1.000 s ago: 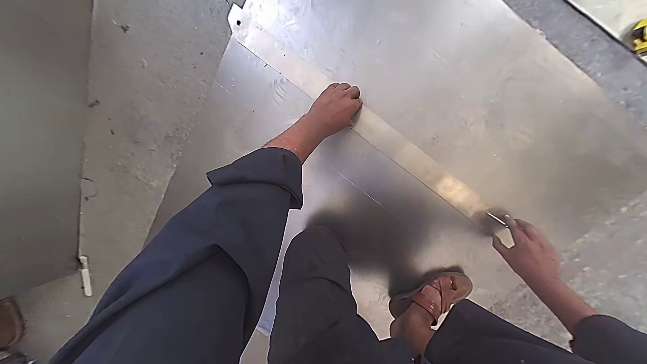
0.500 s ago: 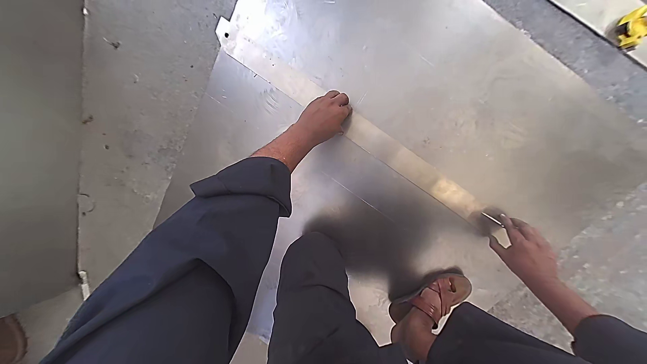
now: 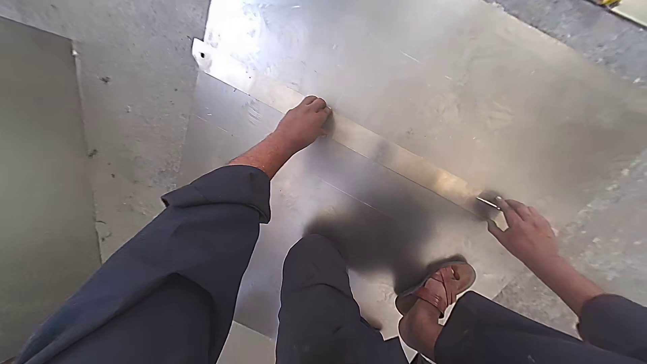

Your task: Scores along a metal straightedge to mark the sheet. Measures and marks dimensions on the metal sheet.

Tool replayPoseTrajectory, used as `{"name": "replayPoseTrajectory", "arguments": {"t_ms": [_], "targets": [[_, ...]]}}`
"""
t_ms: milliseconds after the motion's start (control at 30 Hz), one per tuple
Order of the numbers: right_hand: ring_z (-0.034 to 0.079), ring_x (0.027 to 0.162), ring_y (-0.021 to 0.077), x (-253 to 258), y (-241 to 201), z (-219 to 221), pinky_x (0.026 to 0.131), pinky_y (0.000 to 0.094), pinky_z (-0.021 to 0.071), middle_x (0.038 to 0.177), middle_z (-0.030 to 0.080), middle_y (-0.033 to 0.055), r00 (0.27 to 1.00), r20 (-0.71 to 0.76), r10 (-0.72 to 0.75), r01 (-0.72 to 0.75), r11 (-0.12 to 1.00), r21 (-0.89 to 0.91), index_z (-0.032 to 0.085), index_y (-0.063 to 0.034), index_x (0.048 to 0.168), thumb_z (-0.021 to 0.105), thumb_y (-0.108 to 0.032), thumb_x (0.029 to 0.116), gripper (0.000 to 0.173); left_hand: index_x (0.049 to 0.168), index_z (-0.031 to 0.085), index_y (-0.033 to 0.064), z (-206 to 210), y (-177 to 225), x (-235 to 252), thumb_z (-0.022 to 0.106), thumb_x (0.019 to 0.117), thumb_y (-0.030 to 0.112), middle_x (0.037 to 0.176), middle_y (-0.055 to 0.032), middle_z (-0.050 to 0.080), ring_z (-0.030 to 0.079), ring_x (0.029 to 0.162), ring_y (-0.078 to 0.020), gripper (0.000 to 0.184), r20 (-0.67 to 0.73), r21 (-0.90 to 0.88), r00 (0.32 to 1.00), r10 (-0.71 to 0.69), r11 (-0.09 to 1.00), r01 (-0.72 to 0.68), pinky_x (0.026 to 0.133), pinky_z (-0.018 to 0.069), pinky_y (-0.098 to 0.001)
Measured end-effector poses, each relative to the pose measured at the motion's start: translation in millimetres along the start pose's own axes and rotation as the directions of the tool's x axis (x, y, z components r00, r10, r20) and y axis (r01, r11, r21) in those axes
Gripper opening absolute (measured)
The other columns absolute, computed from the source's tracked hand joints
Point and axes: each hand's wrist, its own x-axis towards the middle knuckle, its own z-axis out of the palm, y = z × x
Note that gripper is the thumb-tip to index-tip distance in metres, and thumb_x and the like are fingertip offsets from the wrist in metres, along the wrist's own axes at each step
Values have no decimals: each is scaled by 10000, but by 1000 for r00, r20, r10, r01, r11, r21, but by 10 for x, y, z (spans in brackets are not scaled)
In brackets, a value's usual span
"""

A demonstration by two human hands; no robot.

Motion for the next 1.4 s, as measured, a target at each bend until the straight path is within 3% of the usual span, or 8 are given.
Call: {"name": "replayPoseTrajectory", "arguments": {"t_ms": [167, 300, 700, 967, 1267, 1400], "targets": [[620, 1155, 490, 11, 8, 22, 918, 635, 502, 1388, 594, 260, 1000, 14, 14, -14, 999, 30, 548, -19, 1457, 662, -319, 925, 622, 1354, 608, -25, -24, -30, -25, 776, 919, 140, 1376, -268, 580, 488, 1371, -469, 495, -5, -17, 1000, 12, 1000, -12, 1080, 447, -630], [641, 1064, 445, -59, 66, 60, 818, 575, 523, 1371, 613, 229, 1000, -18, 9, -9, 1000, 18, 565, -13, 1442, 706, -295, 902, 625, 1372, 584, -48, 2, 52, 2, 775, 926, 118, 1399, -308, 548, 464, 1361, -532, 514, 25, -22, 1000, 8, 1000, -8, 1091, 396, -692], [647, 1002, 404, -76, 86, 191, 722, 515, 501, 1341, 643, 198, 990, -137, -35, 36, 999, 2, 586, -18, 1419, 683, -281, 882, 606, 1397, 558, -45, 3, 87, -2, 773, 928, 115, 1422, -317, 518, 471, 1333, -554, 540, 38, 36, 998, -51, 998, 49, 1068, 387, -724], [644, 1049, 389, -109, 59, 244, 740, 503, 497, 1365, 618, 209, 992, -122, -43, 40, 999, -27, 552, -2, 1441, 685, -291, 871, 653, 1404, 561, -27, 27, 50, -2, 773, 930, 119, 1440, -304, 511, 460, 1343, -555, 540, 41, 30, 998, -46, 999, 45, 1081, 372, -726], [636, 1034, 393, -74, 113, 174, 749, 508, 491, 1342, 621, 207, 988, -147, -37, 37, 999, -1, 592, -46, 1405, 718, -349, 854, 641, 1407, 557, -33, 35, 41, -10, 769, 930, 109, 1434, -320, 507, 462, 1333, -569, 541, 35, 23, 999, -41, 999, 40, 1077, 369, -734], [642, 1038, 393, -60, 130, 161, 747, 508, 495, 1336, 626, 208, 989, -137, -50, 49, 999, -13, 591, -27, 1391, 724, -346, 850, 642, 1424, 554, 9, 117, -78, -6, 772, 930, 138, 1438, -305, 508, 459, 1340, -565, 556, 6, 28, 1000, -17, 999, 17, 1066, 378, -743]]}}
